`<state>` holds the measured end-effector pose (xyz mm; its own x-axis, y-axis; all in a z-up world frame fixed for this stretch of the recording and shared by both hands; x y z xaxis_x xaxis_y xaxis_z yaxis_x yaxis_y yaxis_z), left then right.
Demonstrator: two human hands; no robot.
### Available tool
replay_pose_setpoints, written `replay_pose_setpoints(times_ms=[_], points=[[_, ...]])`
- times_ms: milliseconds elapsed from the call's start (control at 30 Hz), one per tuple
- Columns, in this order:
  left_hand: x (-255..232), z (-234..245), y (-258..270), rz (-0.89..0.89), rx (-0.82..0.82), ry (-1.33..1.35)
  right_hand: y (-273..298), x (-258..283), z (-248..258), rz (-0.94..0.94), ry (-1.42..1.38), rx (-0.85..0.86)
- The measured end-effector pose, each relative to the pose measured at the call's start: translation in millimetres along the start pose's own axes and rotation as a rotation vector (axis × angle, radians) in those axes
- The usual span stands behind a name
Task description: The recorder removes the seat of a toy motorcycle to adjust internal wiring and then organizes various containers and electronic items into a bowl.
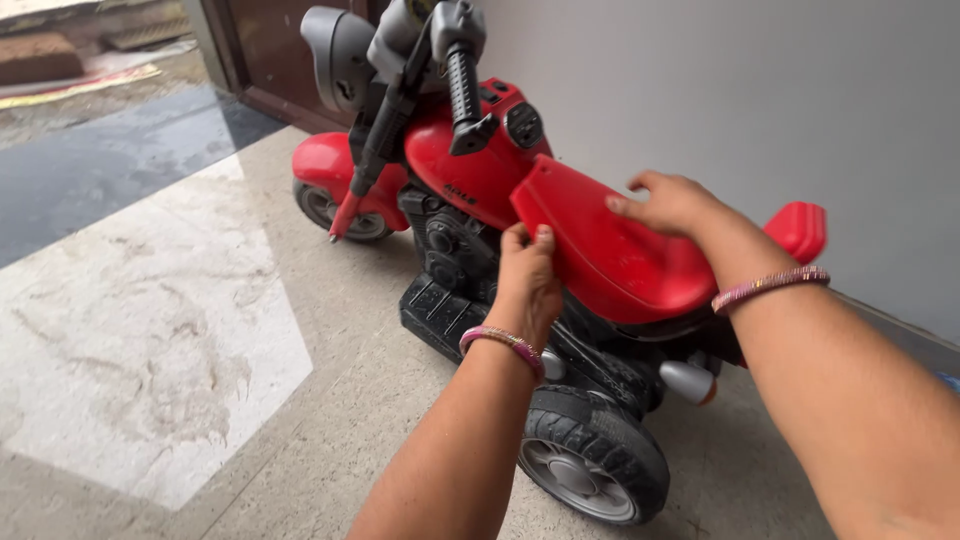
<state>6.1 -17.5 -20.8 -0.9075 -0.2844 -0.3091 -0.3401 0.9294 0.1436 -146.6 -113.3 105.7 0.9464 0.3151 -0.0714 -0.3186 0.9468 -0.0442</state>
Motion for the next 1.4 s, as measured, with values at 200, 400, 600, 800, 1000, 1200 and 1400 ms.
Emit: replay_pose_setpoints(times_ms=[200,400,600,800,1000,1200,1400], points=[[-5.5,-15.1,8.2,-0.007,-0.045,0.113,55.5,-15.0,19.8,-0.356,-0.084,-0.127],[-36.2,-0.3,-3.0,-0.019,0.04,0.16,81.3,-1.0,59.5,-0.478,-0.778,-0.062],[-85.5,47.3,-14.9,0.071,0.013,-0.009,88.9,9.4,29.2,-0.346,-1.062,0.053],[-192.8,27.3,77.6,0.22,-0.066,-0.574,93.7,27.4,-44.8,-0.212,-1.339,0.288],[-202.8,133.6,7.1,0.019,-0.142,-0.91,113.8,68.2,-109.9,-0.322,-1.375,0.404],[-183.4,101.8,18.6,-0.201,-0.274,-1.526,111.7,71.6,-149.5,-0.327,-1.464,0.416],[-182.5,102.0,27.6,-0.111,-0.462,-1.581,121.1,92.8,-129.0,-0.339,-1.295,0.421]])
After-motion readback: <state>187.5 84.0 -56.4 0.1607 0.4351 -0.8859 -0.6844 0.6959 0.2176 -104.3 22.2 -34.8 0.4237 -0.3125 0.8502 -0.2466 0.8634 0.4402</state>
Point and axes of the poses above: each hand's wrist, its own y-axis away from the middle knuckle, its own z-axis out of the back of the hand, x = y × z, the point moved 1 cm from there along -y, towards the middle knuckle, and after that the axes turned 12 degrees about y, right-handed, at the moved point
